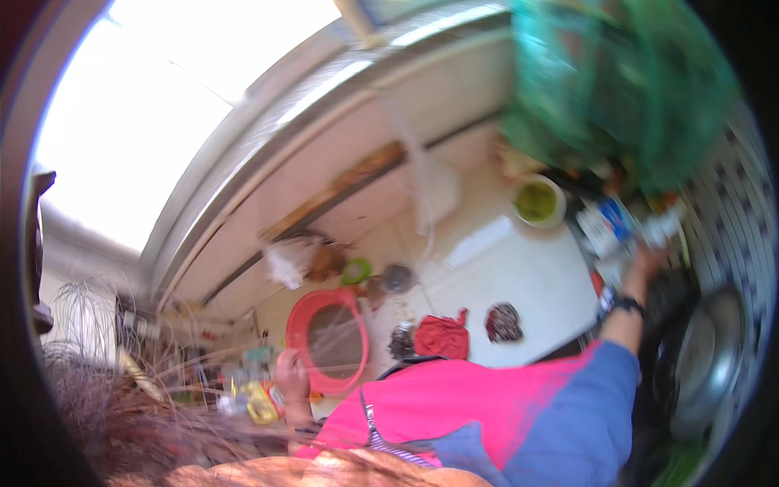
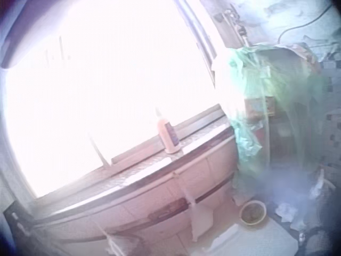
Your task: The person scrubs a small white container with a steel wool pad in a red basin, then wipes the tiled wall and countertop with the same pad. They pick up a spray bottle, rinse it in the basin, and scrub its exterior with an orange brush before placing it back.
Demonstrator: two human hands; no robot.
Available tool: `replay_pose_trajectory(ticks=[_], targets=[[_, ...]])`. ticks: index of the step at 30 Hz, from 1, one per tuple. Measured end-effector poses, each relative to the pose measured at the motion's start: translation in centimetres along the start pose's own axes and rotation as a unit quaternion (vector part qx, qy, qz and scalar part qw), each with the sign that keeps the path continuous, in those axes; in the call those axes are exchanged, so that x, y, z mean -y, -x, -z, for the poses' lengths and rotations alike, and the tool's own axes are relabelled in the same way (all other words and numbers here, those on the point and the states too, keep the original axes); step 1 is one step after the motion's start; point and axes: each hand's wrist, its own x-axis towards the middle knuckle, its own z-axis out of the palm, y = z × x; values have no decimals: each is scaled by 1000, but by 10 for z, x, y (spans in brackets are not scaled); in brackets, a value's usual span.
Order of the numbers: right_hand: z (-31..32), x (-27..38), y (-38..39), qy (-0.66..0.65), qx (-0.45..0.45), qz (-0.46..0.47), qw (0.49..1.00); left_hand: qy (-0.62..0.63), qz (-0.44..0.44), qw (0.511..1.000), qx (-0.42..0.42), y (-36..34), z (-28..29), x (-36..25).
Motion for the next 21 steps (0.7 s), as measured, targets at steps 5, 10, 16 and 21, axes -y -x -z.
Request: replay_pose_trajectory(ticks=[5, 10, 16, 21], targets=[[-9, -9, -31, -35, -3, 4, 999, 4, 47, 998, -40, 8, 11, -7], [12, 22, -12, -13, -88, -10, 996, -1, 65, 995, -72, 20, 14, -9], [41, 62, 39, 4, -172, 120, 978, -1, 75, 995, -73, 31, 15, -4], [32, 89, 78, -38, -207, 196, 958, 0, 81, 994, -72, 38, 11, 3]])
